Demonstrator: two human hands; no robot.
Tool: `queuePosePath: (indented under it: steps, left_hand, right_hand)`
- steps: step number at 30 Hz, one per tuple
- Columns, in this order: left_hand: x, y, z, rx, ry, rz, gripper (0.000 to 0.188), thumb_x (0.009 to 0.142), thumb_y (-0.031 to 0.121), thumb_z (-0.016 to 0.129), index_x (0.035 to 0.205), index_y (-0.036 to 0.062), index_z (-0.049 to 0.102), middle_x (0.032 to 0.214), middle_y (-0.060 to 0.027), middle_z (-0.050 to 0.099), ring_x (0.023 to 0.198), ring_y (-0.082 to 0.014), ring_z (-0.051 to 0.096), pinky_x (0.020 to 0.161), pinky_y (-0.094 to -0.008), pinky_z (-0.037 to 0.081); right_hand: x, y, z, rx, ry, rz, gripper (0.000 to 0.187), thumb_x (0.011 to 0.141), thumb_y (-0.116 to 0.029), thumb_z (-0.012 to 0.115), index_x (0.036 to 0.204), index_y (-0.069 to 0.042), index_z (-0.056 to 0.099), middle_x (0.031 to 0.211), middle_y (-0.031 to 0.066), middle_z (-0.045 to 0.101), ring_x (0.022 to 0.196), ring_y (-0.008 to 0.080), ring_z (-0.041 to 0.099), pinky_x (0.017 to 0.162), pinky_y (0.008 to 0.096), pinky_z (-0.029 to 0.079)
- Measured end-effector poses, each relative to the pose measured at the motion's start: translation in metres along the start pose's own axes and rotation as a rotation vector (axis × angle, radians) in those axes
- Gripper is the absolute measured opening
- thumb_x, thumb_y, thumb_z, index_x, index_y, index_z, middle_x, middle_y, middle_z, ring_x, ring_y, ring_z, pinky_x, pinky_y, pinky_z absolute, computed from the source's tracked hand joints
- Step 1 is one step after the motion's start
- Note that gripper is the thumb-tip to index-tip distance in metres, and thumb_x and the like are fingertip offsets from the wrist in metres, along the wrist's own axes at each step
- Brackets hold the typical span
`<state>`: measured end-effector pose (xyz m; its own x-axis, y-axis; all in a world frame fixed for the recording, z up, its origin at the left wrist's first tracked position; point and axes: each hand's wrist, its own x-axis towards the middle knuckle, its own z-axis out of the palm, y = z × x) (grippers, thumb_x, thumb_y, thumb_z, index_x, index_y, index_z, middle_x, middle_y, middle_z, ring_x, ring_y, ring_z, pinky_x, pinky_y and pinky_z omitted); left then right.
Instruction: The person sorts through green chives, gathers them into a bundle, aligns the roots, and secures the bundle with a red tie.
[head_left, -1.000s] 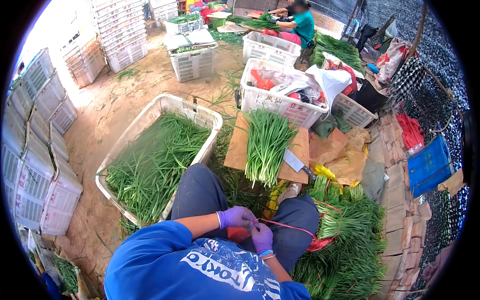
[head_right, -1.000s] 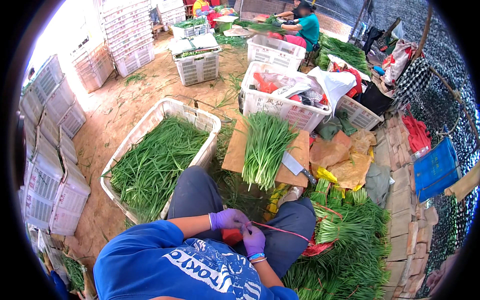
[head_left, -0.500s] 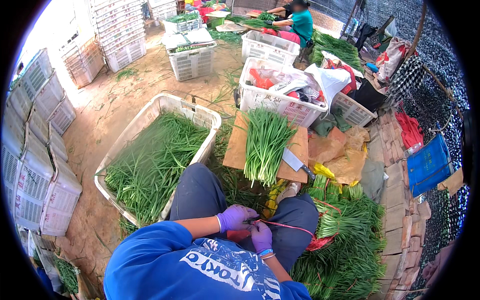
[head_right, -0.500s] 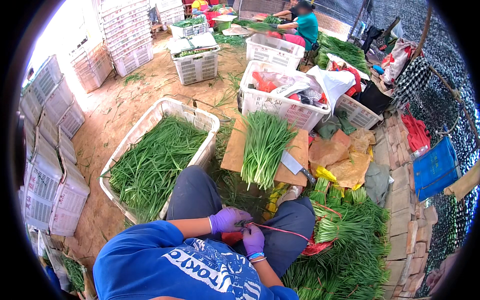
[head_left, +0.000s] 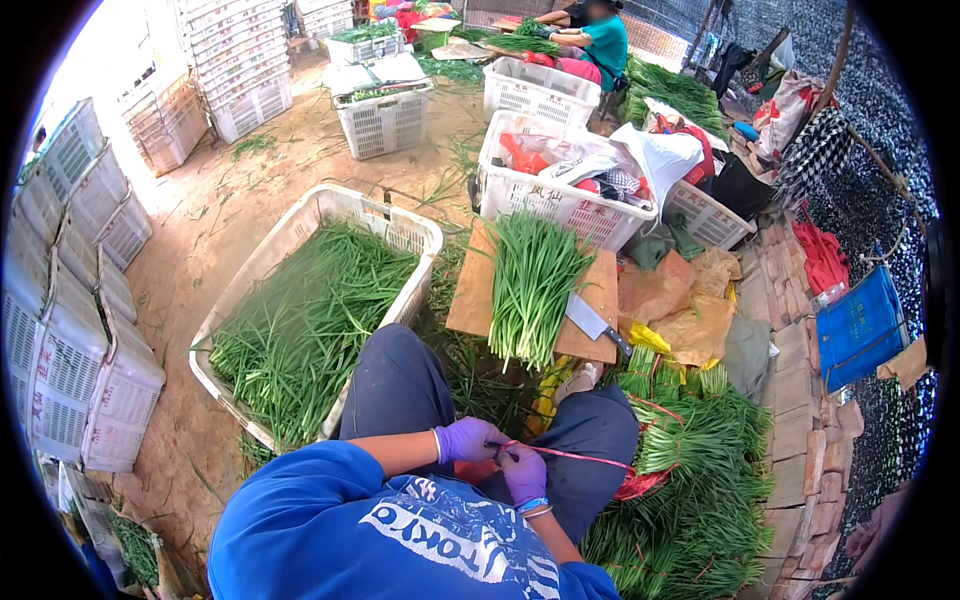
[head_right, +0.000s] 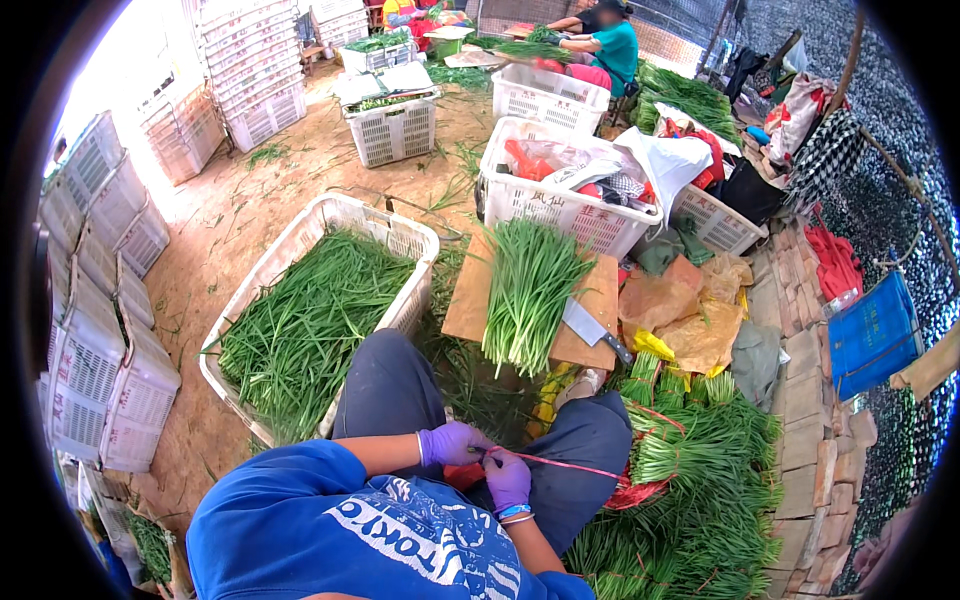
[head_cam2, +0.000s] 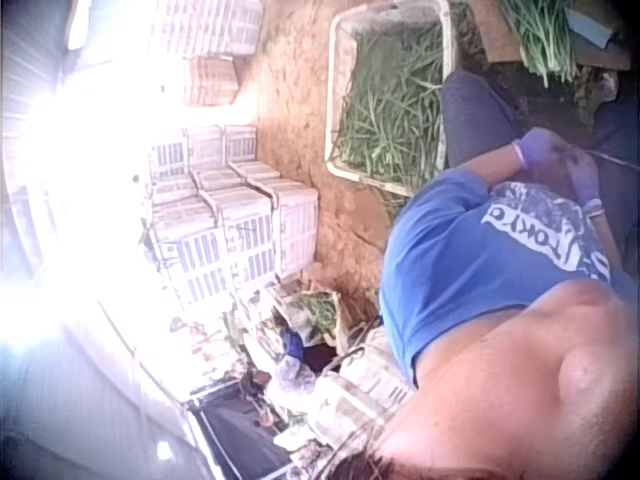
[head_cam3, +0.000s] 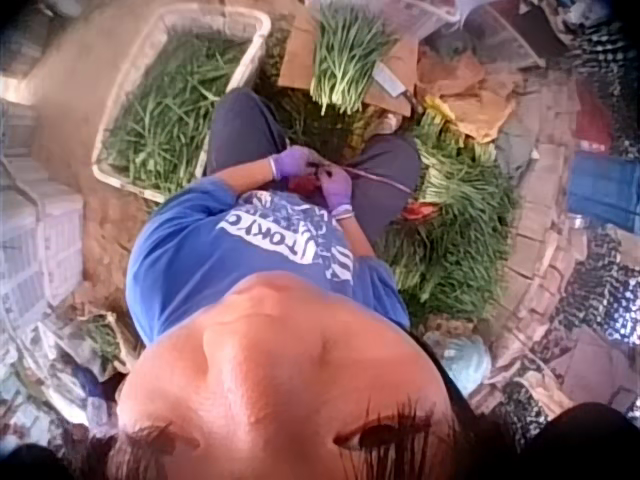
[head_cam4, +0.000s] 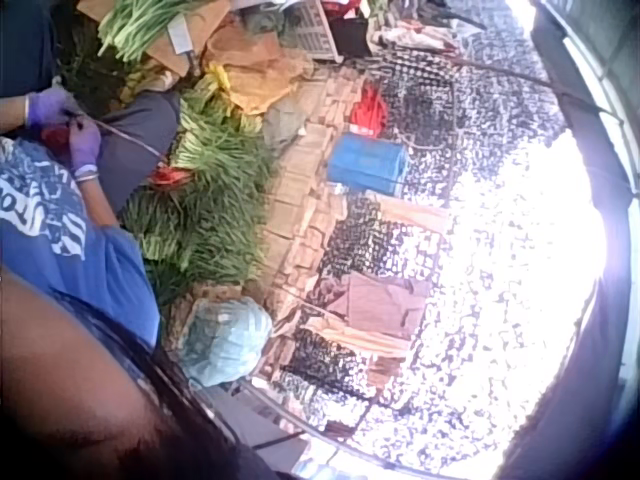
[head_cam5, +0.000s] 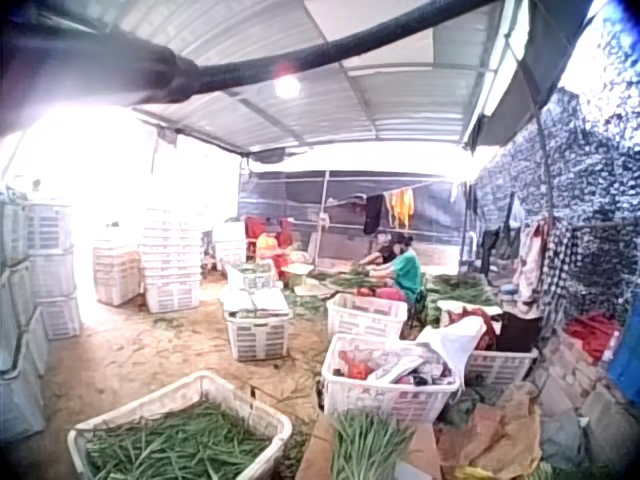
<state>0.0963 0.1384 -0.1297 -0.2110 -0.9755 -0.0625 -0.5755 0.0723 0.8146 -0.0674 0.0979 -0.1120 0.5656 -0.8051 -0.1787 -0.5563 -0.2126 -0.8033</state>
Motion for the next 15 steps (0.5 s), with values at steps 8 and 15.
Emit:
queuePosePath:
  steps: [8,15]
  left_hand:
    - [-0.001,0.005,-0.007,0.162,-0.013,0.034,0.028,0.070,0.020,0.055,0.096,0.0146,0.064,0.078,-0.0146,0.061,0.069,-0.0313,0.058,0.063,-0.0377,0.048]
    - [-0.002,0.010,-0.011,0.141,0.089,0.085,0.025,0.069,0.022,0.055,0.091,0.0153,0.066,0.076,-0.0137,0.061,0.068,-0.0305,0.059,0.062,-0.0385,0.048]
  right_hand:
    - [-0.002,-0.003,0.002,0.021,0.071,0.055,0.019,0.072,-0.021,0.061,0.074,-0.002,0.065,0.065,0.0127,0.062,0.061,0.0211,0.061,0.059,0.0306,0.046]
    - [-0.001,-0.003,0.003,-0.118,0.067,-0.036,0.020,0.075,-0.021,0.054,0.075,-0.002,0.062,0.071,0.0174,0.060,0.068,0.0317,0.059,0.060,0.0376,0.045]
